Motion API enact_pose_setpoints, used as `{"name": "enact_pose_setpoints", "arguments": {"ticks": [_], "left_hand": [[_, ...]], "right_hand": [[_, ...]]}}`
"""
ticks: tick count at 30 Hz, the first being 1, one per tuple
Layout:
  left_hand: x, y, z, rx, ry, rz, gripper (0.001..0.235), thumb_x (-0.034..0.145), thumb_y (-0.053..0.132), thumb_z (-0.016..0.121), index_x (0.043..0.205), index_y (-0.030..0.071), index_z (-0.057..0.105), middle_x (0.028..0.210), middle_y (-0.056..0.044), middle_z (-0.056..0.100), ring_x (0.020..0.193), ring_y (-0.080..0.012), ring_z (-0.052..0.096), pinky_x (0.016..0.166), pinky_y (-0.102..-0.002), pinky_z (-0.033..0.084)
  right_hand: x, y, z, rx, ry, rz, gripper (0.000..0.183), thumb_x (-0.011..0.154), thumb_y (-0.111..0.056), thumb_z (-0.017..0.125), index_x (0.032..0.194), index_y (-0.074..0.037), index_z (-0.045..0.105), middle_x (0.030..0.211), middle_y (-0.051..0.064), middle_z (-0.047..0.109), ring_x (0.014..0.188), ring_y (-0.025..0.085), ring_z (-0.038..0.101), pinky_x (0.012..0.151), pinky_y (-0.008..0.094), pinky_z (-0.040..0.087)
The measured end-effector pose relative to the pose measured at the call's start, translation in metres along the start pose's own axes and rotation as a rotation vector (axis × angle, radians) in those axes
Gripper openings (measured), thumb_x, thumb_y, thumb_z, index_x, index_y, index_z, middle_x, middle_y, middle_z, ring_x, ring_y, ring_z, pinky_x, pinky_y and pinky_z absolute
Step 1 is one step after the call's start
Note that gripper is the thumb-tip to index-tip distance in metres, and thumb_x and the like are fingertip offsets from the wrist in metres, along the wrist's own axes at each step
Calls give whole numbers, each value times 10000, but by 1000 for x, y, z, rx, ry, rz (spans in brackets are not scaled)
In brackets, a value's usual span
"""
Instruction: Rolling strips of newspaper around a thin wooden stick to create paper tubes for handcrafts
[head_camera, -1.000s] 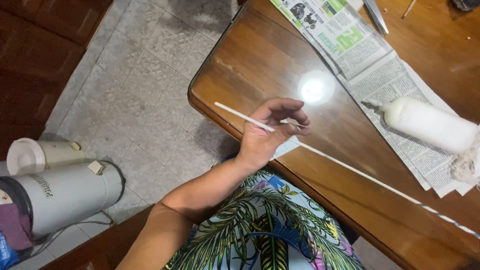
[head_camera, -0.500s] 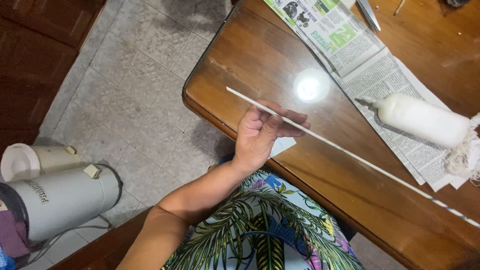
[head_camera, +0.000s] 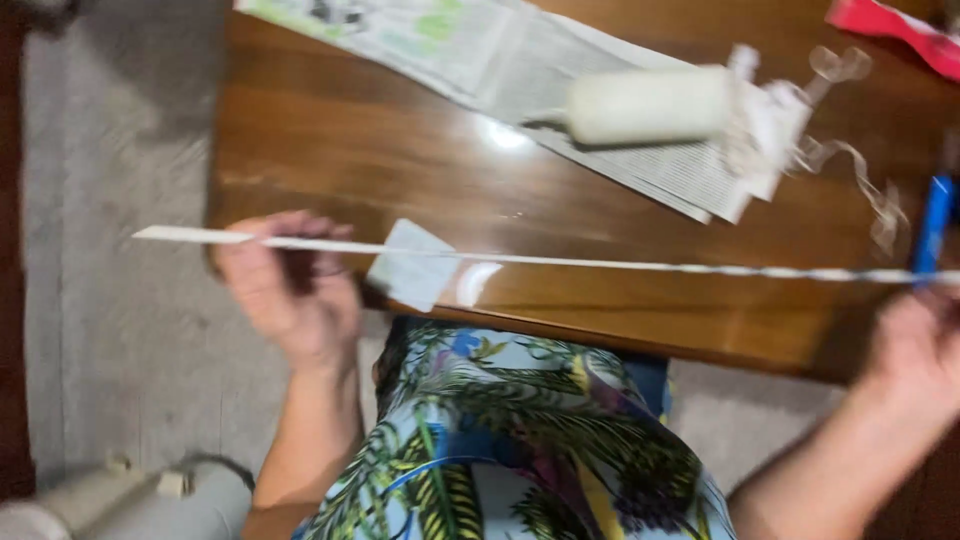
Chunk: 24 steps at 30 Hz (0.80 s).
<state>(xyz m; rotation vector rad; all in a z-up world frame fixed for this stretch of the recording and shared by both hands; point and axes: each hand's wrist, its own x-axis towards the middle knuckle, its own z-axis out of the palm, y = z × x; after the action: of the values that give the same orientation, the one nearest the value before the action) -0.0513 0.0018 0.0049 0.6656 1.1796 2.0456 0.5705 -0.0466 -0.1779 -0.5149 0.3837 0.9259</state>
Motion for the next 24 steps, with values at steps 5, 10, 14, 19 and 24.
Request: {"name": "enact_pose_setpoints", "arguments": {"ticks": [5, 10, 14, 19, 24], "left_hand": [[6, -4, -21, -172, -77, -45, 131, 924, 286, 572, 975, 166, 569, 867, 10, 562, 791, -114, 540, 749, -279, 508], [18, -12, -48, -408, -217, -94, 192, 959, 285, 583, 1066, 152, 670, 1019, -19, 675, 899, -142, 639, 851, -310, 561], [24, -15, -59, -390, -153, -107, 215, 950, 311, 578, 1078, 163, 670, 1011, -19, 676, 895, -138, 639, 854, -299, 560], [27, -14, -41, -233, 58, -76, 123, 894, 236, 666, 989, 158, 662, 919, -2, 647, 802, -117, 593, 766, -214, 498], [35, -20, -52, -278, 27, -158, 144, 906, 156, 662, 1044, 120, 674, 1027, -74, 676, 857, -143, 658, 784, -267, 583]], "right_hand": [[-73, 61, 83, -307, -45, -10, 148, 809, 111, 652, 804, -24, 590, 754, 64, 589, 622, 74, 544, 566, 110, 463], [-87, 74, 92, -251, -62, 0, 156, 842, -25, 803, 866, -109, 674, 724, 21, 532, 582, 38, 471, 503, 106, 413], [-104, 88, 105, -247, -80, 12, 234, 809, -70, 784, 758, -100, 558, 640, 0, 526, 494, 42, 447, 485, 145, 434], [-117, 95, 112, -239, -165, 59, 118, 845, -90, 680, 924, -34, 612, 964, 84, 642, 638, 105, 587, 671, 221, 582], [-106, 85, 102, -376, -150, -24, 224, 914, -2, 617, 1124, -81, 614, 994, 62, 638, 806, 85, 636, 776, 205, 590]]}}
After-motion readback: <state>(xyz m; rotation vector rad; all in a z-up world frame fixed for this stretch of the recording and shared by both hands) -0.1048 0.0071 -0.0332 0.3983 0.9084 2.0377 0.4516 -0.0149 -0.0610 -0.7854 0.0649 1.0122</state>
